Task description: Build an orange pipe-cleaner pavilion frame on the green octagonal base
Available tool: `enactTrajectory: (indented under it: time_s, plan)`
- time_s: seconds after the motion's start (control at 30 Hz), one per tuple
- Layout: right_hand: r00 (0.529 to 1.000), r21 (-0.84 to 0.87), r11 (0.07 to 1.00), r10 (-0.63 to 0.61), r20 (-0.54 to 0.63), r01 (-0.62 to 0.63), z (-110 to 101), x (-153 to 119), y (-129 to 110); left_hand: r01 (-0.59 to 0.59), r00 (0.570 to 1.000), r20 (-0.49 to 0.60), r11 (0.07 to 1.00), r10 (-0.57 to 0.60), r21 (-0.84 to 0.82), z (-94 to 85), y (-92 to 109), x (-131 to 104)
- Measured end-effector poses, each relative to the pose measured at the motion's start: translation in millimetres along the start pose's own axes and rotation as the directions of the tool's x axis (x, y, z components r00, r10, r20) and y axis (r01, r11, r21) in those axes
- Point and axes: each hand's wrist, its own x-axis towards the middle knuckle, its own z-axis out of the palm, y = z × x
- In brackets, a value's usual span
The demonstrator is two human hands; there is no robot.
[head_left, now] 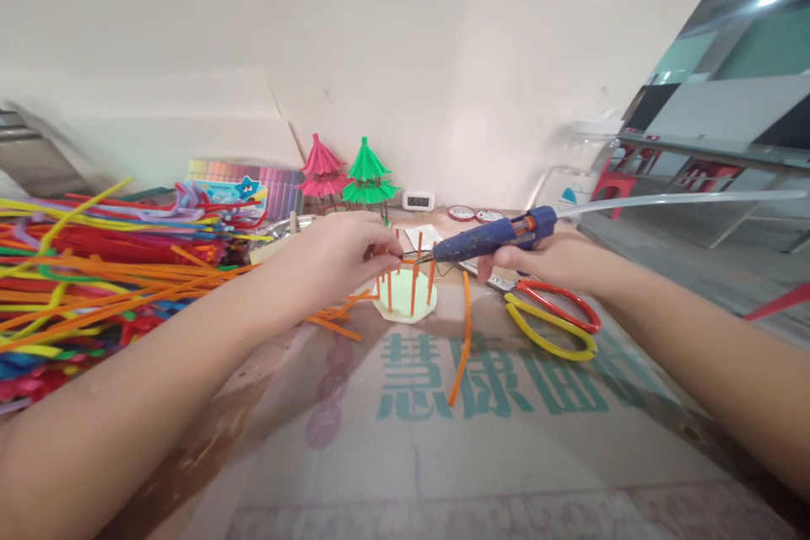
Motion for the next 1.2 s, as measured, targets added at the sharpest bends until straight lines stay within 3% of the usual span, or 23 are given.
enactTrajectory:
  time_s: [0.2,0.43,0.8,1.2]
  plan:
    - [1.0,-0.047,0.999,-0.014,0.015,0.014,-0.3,-1.3,1.1,-0.098,0.995,-0.035,0.995,0.099,0.011,0.4,-1.3,1.2]
    - [0.999,-0.159,0.987,0.03,0.014,-0.027,-1.1,-3.1,-8.4,-0.255,0.959,-0.111,0.965,0.261,0.065,4.1,-10.8,2.5]
    - [0.989,-0.165,0.982,0.074,-0.128,-0.095,2.5,-3.0,-3.0,-0.25,0.961,-0.111,0.967,0.255,0.053,8.1,-10.7,2.4]
    - [0.991,-0.194,0.976,0.083,-0.109,-0.103,0.9,-2.9,-1.5,-0.252,0.961,-0.103,0.966,0.257,0.062,7.0,-10.3,2.5]
